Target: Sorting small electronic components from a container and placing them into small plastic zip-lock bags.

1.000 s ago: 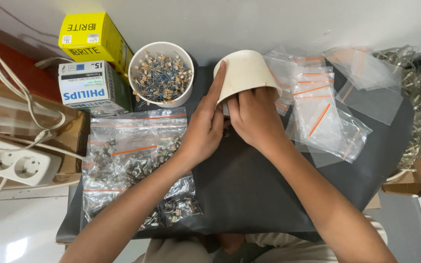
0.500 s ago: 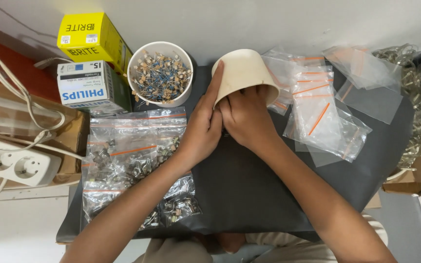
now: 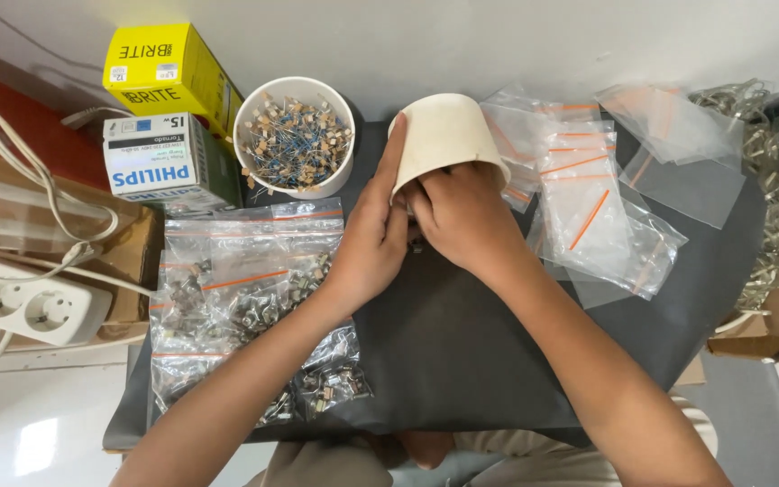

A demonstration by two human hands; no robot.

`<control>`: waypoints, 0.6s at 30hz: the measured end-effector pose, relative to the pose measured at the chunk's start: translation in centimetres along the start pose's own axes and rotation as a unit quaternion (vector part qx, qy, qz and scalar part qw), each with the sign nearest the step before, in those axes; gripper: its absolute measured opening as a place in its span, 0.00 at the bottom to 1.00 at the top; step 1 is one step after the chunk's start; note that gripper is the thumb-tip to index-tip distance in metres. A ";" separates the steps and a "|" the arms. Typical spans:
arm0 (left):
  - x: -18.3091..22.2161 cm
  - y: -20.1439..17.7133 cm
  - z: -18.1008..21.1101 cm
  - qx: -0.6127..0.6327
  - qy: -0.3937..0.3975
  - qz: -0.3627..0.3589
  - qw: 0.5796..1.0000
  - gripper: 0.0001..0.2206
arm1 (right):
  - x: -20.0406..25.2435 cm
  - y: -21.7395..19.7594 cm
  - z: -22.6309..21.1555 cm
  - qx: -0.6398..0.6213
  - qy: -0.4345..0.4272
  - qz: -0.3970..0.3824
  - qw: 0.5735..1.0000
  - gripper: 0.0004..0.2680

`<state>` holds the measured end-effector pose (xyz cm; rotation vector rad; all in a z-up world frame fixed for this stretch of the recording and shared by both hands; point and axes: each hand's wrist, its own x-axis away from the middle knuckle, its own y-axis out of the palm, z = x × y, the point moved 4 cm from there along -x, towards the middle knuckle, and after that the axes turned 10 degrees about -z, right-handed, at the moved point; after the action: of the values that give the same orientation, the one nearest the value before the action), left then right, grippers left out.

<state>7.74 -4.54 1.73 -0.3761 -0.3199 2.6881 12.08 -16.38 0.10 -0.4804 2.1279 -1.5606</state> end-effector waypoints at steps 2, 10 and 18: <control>-0.1 -0.2 -0.2 0.008 0.000 -0.001 1.000 0.32 | 0.0 -0.2 0.1 -0.017 0.007 -0.006 1.000 0.14; -0.2 -0.1 -0.3 -0.014 0.019 0.000 1.000 0.32 | 0.2 -2.2 -1.3 -0.041 0.005 -0.002 0.999 0.14; -0.1 -0.3 -0.8 -0.036 0.028 0.020 0.999 0.31 | 1.9 -2.7 -1.0 -0.114 -0.017 -0.037 0.993 0.11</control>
<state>8.21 -4.16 1.10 -0.4832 -0.3979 2.7047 9.94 -17.37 2.65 -0.6627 2.2973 -1.3431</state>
